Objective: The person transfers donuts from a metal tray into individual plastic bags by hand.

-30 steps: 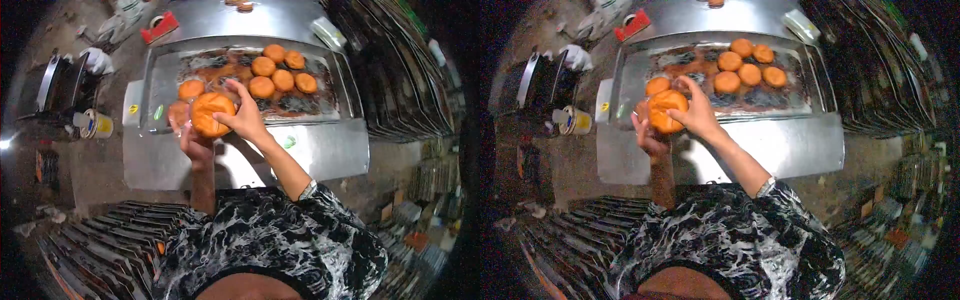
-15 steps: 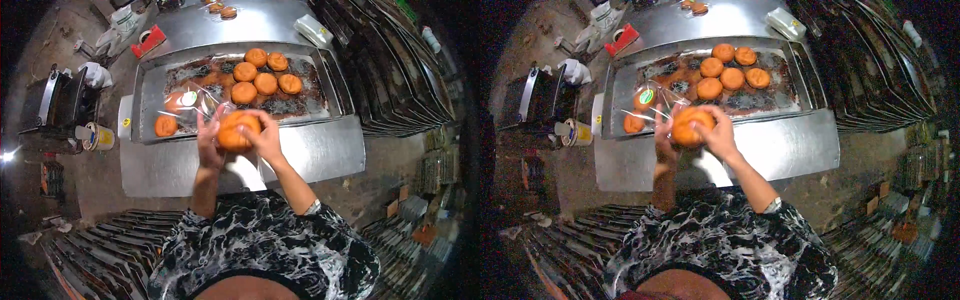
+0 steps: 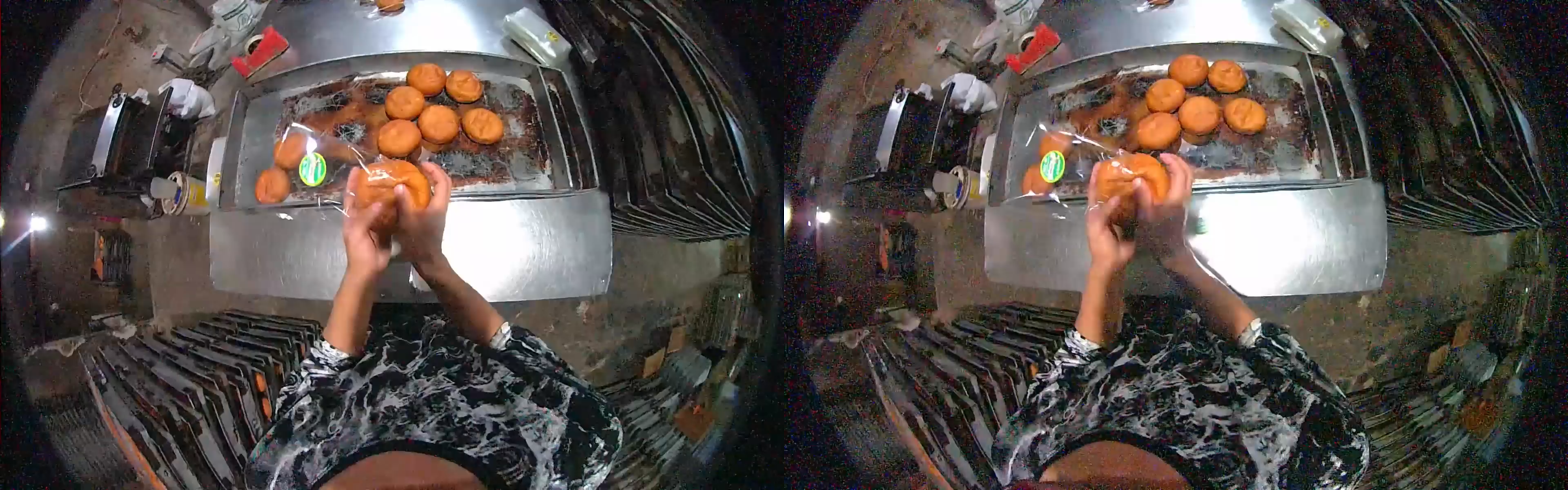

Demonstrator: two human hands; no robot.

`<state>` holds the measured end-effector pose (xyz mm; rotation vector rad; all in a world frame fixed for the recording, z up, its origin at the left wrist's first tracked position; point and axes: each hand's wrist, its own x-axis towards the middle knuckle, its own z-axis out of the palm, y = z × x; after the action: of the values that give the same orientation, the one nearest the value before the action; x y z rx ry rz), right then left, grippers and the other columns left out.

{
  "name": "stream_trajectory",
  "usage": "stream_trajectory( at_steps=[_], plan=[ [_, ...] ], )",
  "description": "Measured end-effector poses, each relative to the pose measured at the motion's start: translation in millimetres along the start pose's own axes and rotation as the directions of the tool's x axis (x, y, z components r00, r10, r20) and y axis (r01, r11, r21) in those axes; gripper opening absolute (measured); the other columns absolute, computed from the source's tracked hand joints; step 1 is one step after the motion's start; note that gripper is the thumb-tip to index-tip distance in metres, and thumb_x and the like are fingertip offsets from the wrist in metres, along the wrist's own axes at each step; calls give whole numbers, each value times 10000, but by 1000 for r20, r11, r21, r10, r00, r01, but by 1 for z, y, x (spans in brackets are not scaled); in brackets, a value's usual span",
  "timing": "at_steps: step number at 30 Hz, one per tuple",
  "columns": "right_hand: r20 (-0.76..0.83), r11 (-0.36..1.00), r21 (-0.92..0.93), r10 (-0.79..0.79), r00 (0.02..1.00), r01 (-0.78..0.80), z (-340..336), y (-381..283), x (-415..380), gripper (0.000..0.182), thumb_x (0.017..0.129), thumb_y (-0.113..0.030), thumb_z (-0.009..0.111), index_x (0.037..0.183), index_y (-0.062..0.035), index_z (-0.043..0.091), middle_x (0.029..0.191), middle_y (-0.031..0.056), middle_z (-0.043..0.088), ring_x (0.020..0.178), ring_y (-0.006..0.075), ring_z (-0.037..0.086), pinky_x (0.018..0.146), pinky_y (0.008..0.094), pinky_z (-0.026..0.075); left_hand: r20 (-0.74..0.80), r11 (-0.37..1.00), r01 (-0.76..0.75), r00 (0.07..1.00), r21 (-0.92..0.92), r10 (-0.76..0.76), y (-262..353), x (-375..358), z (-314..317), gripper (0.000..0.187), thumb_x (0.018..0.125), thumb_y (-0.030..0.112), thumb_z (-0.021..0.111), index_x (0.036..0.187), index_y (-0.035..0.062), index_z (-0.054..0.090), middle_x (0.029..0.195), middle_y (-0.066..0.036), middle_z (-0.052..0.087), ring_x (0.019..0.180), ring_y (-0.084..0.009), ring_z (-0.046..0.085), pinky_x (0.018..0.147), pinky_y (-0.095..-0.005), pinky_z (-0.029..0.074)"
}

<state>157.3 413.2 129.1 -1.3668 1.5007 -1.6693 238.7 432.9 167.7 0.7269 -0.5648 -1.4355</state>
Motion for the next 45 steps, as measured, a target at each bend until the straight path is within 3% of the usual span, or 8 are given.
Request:
stream_trajectory(
  at_steps=[4, 23, 24, 27, 33, 39, 40, 45],
  plan=[
    [357, 701, -104, -636, 684, 706, -21, 17, 3, 720, 616, -229, 706, 1226, -65, 362, 1276, 195, 312, 1032, 381, 371, 904, 462, 305, 50, 974, 20, 999, -225, -9, 7, 2, -5, 505, 813, 155, 462, 1275, 80, 272, 1219, -137, 397, 1118, -276, 406, 952, -412, 325],
    [14, 901, -166, -405, 914, 402, -3, -76, -10, 1030, 582, -149, 718, 1274, 125, 7, 944, 139, 585, 742, 278, 578, 690, 309, 451, 252, 991, 8, 967, -137, 27, 25, 7, -3, 446, 802, 86, 428, 1218, 2, 293, 1184, -173, 421, 1064, -267, 453, 926, -367, 342],
    [24, 906, -204, -374, 927, 371, 3, -80, -4, 965, 607, -133, 682, 1283, 110, 38, 979, 178, 568, 779, 276, 580, 674, 313, 453, 409, 653, -464, 878, 599, 249, 3, 5, -25, 378, 808, 139, 417, 1155, -7, 380, 1114, -148, 472, 1037, -261, 466, 915, -367, 343],
    [153, 971, -104, -200, 968, 217, 5, -62, -19, 887, 604, -157, 683, 1292, 44, 160, 917, 194, 544, 796, 304, 547, 661, 349, 446, 300, 910, 263, 940, -320, -166, 21, -4, -11, 355, 822, 196, 404, 1113, -7, 418, 1041, -139, 509, 985, -248, 491, 890, -362, 359],
    [294, 976, -218, 71, 953, -5, -42, 22, 25, 153, 708, -96, 586, 815, 11, 609, 760, 157, 594, 674, 254, 601, 601, 323, 469, 123, 808, 380, 870, 451, -478, -45, -42, -47, 249, 764, 273, 575, 859, 48, 532, 813, -27, 555, 740, -110, 532, 614, -236, 432],
    [236, 756, -323, -519, 822, 570, -16, -32, 91, 467, 711, -200, 605, 1133, -41, 484, 1174, 196, 455, 1097, 293, 430, 924, 361, 331, 826, 151, -823, 502, 548, -257, -152, -53, -134, 97, 689, 109, 650, 727, 58, 577, 706, -47, 569, 653, -160, 538, 553, -285, 431],
    [476, 928, 1, -327, 816, 372, -34, -13, 59, 624, 708, -238, 622, 1248, -69, 360, 1279, 184, 342, 1184, 310, 320, 985, 363, 252, 532, 746, -116, 772, 656, -349, -198, -53, -174, 86, 700, 135, 631, 752, 76, 597, 704, -69, 583, 637, -169, 543, 573, -278, 433],
    [811, 926, -228, 351, 468, -300, -130, 44, -93, 191, 747, -108, 615, 924, -42, 584, 760, 96, 607, 683, 140, 528, 651, 295, 421, 227, 599, 203, 795, 774, -563, -98, -34, -85, 178, 815, 136, 511, 912, 2, 576, 796, -65, 602, 756, -134, 558, 692, -271, 450]
  ],
)
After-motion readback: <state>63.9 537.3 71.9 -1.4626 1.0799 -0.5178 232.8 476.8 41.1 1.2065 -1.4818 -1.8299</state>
